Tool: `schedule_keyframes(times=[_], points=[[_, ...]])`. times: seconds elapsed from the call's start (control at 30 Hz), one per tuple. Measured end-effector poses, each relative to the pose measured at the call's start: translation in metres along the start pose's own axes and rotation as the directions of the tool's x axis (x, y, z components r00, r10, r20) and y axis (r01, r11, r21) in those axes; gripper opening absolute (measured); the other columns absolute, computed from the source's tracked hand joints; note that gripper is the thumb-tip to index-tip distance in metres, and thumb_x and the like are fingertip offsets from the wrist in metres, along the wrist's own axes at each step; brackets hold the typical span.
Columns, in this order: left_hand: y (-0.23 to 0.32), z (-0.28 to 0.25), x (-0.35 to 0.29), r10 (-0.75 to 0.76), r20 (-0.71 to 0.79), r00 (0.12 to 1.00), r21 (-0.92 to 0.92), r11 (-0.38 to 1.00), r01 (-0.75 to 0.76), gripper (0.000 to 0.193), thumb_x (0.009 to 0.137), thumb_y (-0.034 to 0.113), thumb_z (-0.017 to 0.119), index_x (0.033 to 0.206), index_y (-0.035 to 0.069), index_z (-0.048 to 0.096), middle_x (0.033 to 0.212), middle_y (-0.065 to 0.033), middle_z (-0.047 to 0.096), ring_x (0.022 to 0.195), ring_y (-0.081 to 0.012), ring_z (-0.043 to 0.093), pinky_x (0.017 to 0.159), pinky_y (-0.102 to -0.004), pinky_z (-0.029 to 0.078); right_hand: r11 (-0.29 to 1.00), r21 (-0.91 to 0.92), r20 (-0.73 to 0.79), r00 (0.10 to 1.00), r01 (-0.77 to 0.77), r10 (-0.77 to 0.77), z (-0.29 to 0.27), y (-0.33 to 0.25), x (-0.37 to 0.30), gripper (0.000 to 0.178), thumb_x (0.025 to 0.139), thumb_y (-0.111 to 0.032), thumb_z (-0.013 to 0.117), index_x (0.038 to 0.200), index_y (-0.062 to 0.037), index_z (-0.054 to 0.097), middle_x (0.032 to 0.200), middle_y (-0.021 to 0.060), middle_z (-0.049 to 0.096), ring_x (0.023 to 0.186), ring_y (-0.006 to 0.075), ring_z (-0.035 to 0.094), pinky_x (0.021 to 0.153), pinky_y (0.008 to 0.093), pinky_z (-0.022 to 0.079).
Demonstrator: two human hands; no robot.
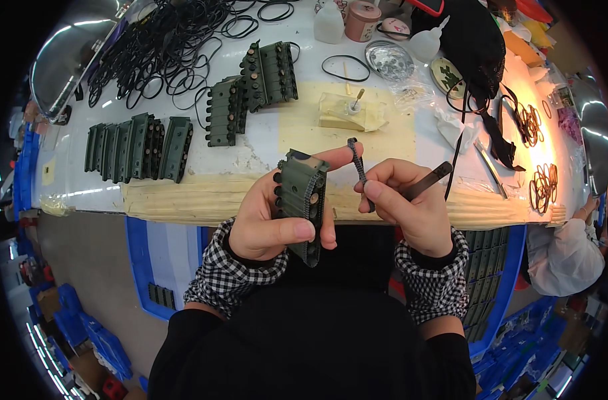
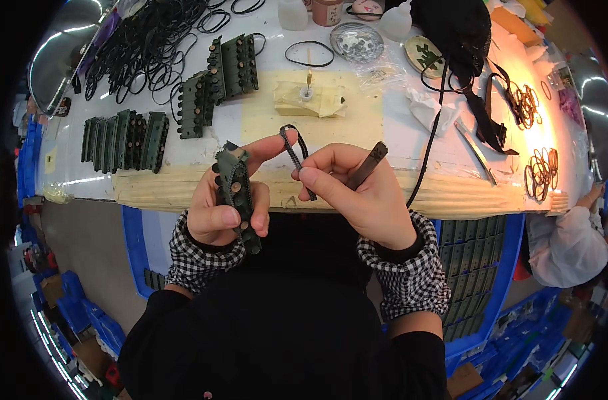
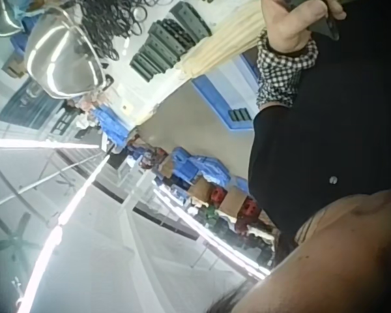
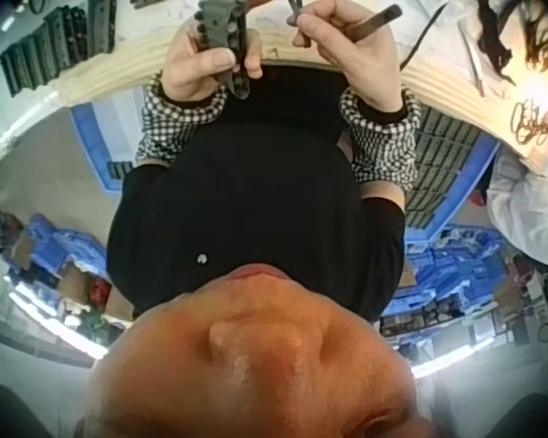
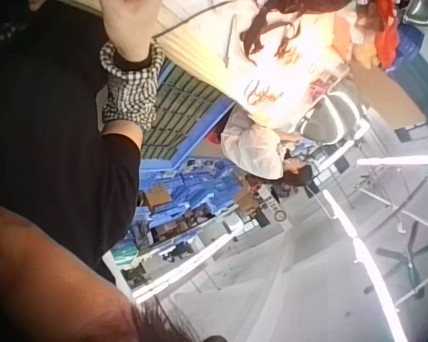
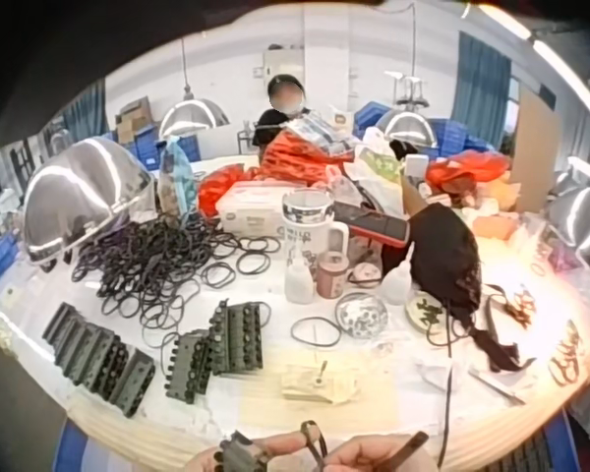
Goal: Assembling small electronic components into green plastic housings using tweezers and wires.
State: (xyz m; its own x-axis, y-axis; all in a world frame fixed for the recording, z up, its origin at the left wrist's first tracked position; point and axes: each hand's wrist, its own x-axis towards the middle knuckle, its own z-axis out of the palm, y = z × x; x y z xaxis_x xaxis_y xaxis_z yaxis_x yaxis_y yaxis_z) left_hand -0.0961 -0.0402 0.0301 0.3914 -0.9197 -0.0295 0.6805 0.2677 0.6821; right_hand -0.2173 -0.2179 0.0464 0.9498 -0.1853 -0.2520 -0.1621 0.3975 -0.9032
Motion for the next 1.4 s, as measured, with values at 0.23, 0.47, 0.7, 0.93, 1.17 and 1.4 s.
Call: schedule_keyframes(times=[0.23,0.47,0.7,0.93,1.17,1.4], points=[[0.000,0.002,-0.001,0.011,-0.027,1.000,0.002,1.000,-0.011,0.083,0.073,0.011,0.071,0.139,-0.014,0.029,0.150,-0.0309,0.021,0.070,-0.0196,0.064,0.062,-0.0296,0.059,0.999,0.024,0.008,1.000,-0.023,0.023,0.000,0.001,0.001,0.018,0.093,-0.014,0.063,0.096,0.0029,0.062,0.092,0.0066,0.066,0.079,0.0097,0.062,0.071,0.0225,0.049],[0.001,0.003,0.000,-0.001,-0.035,0.999,0.022,1.000,0.002,0.084,0.073,0.014,0.072,0.140,-0.014,0.029,0.150,-0.0301,0.021,0.070,-0.0189,0.064,0.062,-0.0293,0.058,0.998,0.032,0.006,0.999,-0.050,0.050,-0.002,0.002,0.000,0.018,0.093,-0.017,0.063,0.096,0.0015,0.062,0.091,0.0060,0.067,0.077,0.0074,0.061,0.066,0.0193,0.046],[0.003,0.004,0.001,-0.014,-0.024,1.000,0.053,0.998,0.015,0.086,0.073,0.016,0.073,0.140,-0.013,0.028,0.151,-0.0289,0.022,0.069,-0.0176,0.063,0.061,-0.0284,0.057,1.000,0.022,0.003,1.000,-0.010,0.010,0.000,0.003,0.001,0.019,0.093,-0.017,0.063,0.095,0.0015,0.063,0.091,0.0064,0.067,0.077,0.0067,0.061,0.064,0.0180,0.044],[0.001,0.003,0.000,0.000,-0.029,1.000,0.050,0.999,0.002,0.085,0.073,0.015,0.072,0.140,-0.013,0.028,0.151,-0.0290,0.022,0.070,-0.0173,0.063,0.061,-0.0283,0.057,1.000,0.014,0.005,1.000,-0.011,0.011,-0.001,0.003,0.001,0.019,0.093,-0.017,0.063,0.095,0.0019,0.062,0.090,0.0072,0.067,0.077,0.0069,0.061,0.063,0.0183,0.044],[0.001,0.002,0.001,-0.002,-0.019,1.000,0.046,0.999,0.003,0.083,0.073,0.015,0.072,0.140,-0.013,0.029,0.151,-0.0294,0.022,0.069,-0.0171,0.063,0.062,-0.0280,0.058,0.999,0.040,0.025,1.000,-0.006,0.005,-0.001,0.003,0.001,0.016,0.092,-0.012,0.064,0.096,0.0031,0.062,0.091,0.0070,0.066,0.079,0.0094,0.063,0.070,0.0208,0.049],[0.001,0.003,0.005,-0.022,-0.013,1.000,0.074,0.997,0.023,0.079,0.074,0.019,0.070,0.138,-0.012,0.034,0.149,-0.0298,0.025,0.068,-0.0154,0.062,0.062,-0.0257,0.057,0.996,0.036,-0.014,0.996,0.084,-0.084,0.010,0.014,0.000,0.013,0.090,-0.005,0.065,0.097,0.0049,0.061,0.092,0.0071,0.066,0.083,0.0099,0.065,0.072,0.0210,0.051]])
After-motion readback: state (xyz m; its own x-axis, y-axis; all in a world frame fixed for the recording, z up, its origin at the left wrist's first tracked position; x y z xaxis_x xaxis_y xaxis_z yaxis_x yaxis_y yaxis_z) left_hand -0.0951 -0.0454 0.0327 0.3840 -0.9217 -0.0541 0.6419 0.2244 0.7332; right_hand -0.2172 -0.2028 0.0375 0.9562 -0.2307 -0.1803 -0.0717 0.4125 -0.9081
